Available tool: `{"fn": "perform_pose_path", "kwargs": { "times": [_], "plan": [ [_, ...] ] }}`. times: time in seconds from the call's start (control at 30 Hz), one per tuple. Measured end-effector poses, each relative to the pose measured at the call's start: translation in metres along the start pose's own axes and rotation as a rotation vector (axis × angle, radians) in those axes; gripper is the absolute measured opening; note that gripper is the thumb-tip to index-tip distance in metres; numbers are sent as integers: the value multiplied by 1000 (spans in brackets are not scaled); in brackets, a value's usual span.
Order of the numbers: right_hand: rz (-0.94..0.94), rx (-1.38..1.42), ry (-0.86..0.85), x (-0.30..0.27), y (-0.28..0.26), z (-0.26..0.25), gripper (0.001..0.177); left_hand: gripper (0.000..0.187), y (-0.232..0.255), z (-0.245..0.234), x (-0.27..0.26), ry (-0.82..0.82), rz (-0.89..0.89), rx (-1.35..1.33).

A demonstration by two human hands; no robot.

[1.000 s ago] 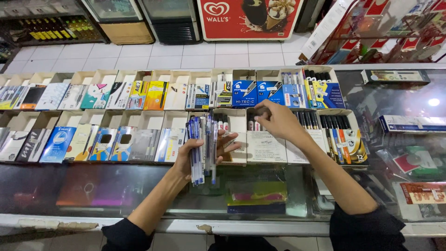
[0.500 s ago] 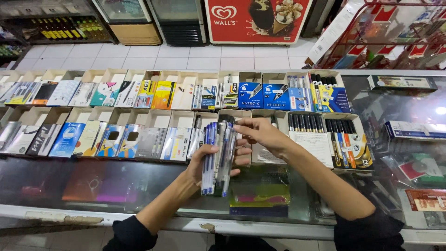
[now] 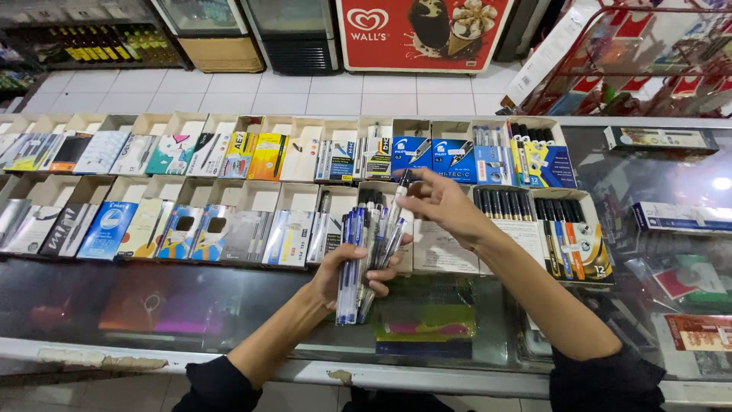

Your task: Restocking and organizing various types of pens into partitioned display boxes on a retail counter.

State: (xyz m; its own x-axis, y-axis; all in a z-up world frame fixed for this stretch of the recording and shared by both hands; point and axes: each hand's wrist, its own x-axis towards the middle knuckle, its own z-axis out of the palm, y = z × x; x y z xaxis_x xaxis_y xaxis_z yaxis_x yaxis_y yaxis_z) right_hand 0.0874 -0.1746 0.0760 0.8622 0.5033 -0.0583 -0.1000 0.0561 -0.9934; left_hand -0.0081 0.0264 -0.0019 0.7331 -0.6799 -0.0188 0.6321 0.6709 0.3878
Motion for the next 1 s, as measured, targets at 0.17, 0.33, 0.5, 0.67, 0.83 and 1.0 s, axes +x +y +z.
{"fn": "perform_pose_path", "kwargs": {
  "times": [0.17, 0.33, 0.5, 0.67, 0.83, 1.0],
  "plan": [
    [29, 20, -87, -5, -3, 4, 54, 65, 2, 11, -3, -71, -7, -5],
    [-196, -106, 185, 0, -4, -3, 54, 58, -2, 18, -3, -110, 8, -15],
    [-256, -156, 266, 12, 5, -21, 39, 68, -5, 3, -8, -55, 6, 20],
    [-325, -262, 335, 10, -4, -39, 34, 62, -4, -18, -5, 34, 45, -48],
    [-426, -460, 415, 3, -23, -42, 54, 57, 5, -10, -9, 138, 118, -119],
    [-482, -492, 415, 6, -15, -37, 70, 51, 23, 6, -16, 222, 204, -201]
  ]
}}
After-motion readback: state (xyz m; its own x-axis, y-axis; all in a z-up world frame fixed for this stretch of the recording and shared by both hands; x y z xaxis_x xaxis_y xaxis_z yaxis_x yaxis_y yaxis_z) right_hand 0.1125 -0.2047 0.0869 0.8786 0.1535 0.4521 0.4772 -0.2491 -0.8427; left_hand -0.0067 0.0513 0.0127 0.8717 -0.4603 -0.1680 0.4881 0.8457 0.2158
